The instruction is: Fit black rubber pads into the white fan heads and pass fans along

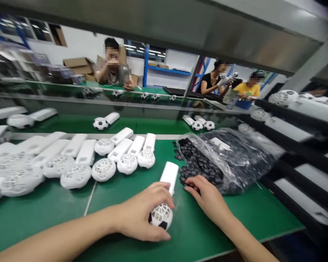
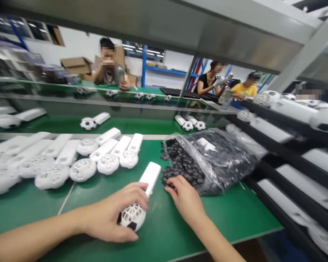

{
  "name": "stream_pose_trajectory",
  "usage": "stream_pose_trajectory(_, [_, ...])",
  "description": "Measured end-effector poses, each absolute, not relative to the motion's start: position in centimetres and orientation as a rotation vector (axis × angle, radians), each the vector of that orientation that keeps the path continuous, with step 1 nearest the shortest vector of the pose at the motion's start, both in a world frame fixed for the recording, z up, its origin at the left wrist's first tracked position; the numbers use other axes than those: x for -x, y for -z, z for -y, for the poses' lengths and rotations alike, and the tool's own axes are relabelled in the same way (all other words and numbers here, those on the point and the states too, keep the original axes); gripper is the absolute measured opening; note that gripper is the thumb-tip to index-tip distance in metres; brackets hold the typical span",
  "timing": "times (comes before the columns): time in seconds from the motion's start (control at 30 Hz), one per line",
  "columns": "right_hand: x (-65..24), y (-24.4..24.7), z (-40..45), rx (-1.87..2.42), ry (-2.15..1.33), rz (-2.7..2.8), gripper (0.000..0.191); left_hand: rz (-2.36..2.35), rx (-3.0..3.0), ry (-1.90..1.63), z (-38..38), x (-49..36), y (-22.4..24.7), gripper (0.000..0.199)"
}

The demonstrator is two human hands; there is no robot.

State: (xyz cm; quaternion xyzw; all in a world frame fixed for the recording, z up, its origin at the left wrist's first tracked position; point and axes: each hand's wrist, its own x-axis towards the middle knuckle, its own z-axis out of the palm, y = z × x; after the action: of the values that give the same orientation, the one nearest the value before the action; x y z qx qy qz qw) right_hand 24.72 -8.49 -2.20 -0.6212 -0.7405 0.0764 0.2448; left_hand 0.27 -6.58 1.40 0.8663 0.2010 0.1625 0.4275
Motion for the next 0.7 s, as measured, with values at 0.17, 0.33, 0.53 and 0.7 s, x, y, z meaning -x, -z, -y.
stream_pose_trajectory(0.17, [-25.4,2.8,9.3,1.621,-0.198,2.094,0.008,-0.786,-2.122,-0.325,6.7,1.0,-2.8,0.057])
stream_pose_trajectory(0.33, [-25.3,2.8,9.9,1.553,-0.259,2.059,0.013,-0.817,-2.144,-0.328,6.6,2.3,-3.6,0.054])
stream_pose_trajectory(0.53, [-22.0,-0.5,10.7,1.400,-0.593,2.059,0.015,-0.863,-2.185,-0.349,7.0,2.4,-3.1,0.056])
stream_pose_trajectory(0.7, [-19.9,-1.2,10.6,1.226,-0.819,2.027,0.010,-0.913,-2.144,-0.281,7.2,2.1,-2.8,0.051])
